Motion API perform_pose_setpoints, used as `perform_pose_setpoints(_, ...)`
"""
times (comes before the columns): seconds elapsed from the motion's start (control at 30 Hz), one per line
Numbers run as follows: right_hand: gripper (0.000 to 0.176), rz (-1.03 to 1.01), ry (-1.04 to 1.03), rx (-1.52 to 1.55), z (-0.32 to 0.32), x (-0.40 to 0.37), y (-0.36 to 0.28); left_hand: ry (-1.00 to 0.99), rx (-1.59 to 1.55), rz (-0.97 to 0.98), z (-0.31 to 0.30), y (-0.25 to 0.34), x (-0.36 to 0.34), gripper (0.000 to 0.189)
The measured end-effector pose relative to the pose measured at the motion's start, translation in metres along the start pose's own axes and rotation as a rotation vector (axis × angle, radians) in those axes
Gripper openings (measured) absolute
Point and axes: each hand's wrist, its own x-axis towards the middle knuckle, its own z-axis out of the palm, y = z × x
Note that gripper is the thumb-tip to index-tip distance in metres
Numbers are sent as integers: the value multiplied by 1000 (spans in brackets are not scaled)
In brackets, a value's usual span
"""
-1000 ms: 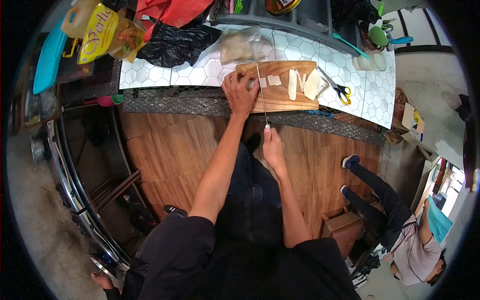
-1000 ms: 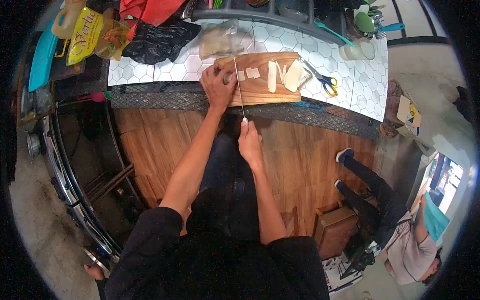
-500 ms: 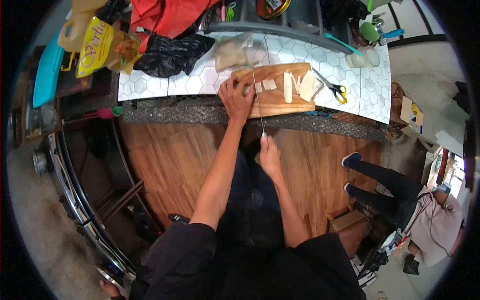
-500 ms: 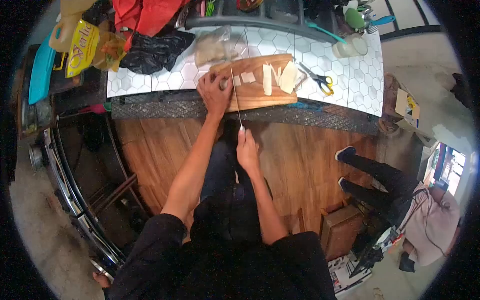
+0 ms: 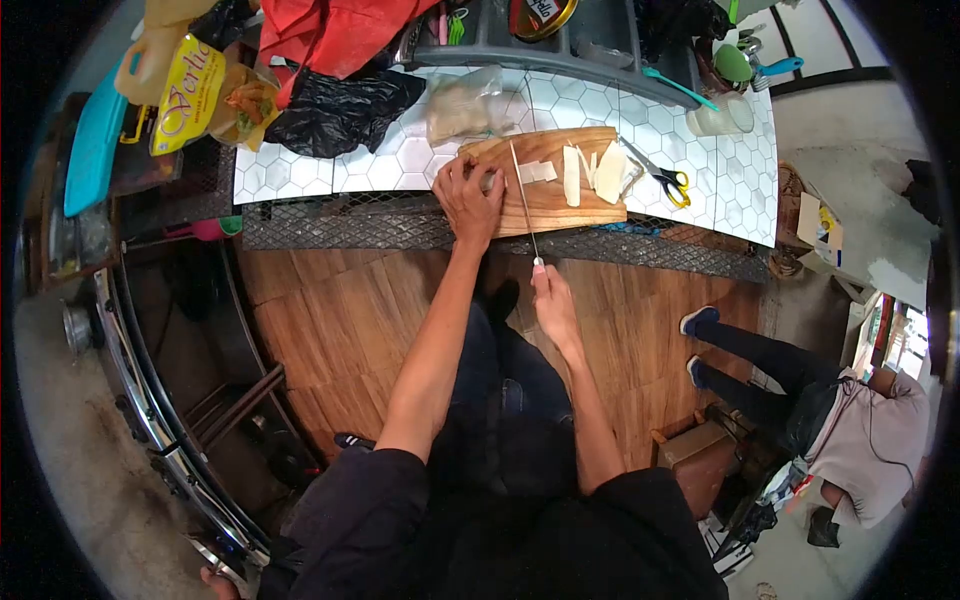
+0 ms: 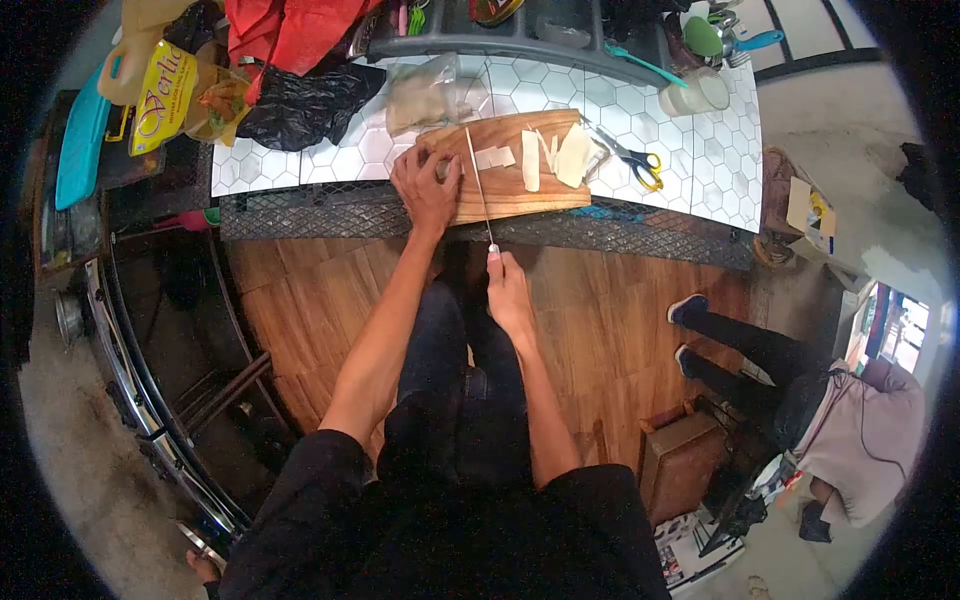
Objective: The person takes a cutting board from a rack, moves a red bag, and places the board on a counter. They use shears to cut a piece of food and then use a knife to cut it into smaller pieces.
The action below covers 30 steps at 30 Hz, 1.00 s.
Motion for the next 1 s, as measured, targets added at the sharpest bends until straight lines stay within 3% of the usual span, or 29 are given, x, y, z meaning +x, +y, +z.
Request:
perform_pose_setpoints(0.2,41,7,-11,7,13,-4,2,-2,-172,-37,-1,-10,-5,19)
perform_pose_setpoints(0.27,44,-87,24,6,23,-1,12,-3,-331,-122,-3,-11,-5,18)
perform_pose_setpoints(0.47,43,-14,-24,-38,16,-8,-12,-20,-132,-87,-12,-3,-5,25)
perform_pose_setpoints(0.73,40,-28,-23,-67,18,-8,-23,20,-199,-154,0,-6,-12,22)
perform_pose_setpoints(0.83,39,70,-33,-106,19,-8,-26,33,-200,-164,1,-5,-13,21)
perform_pose_setpoints(0.9,41,-44,67,-134,25,-6,-18,44,-205,-157,2,-6,-14,20)
perform_pose_setpoints(1.0,39,8,61,-78,29,-4,-16,51,-220,-151,3,-6,-13,19)
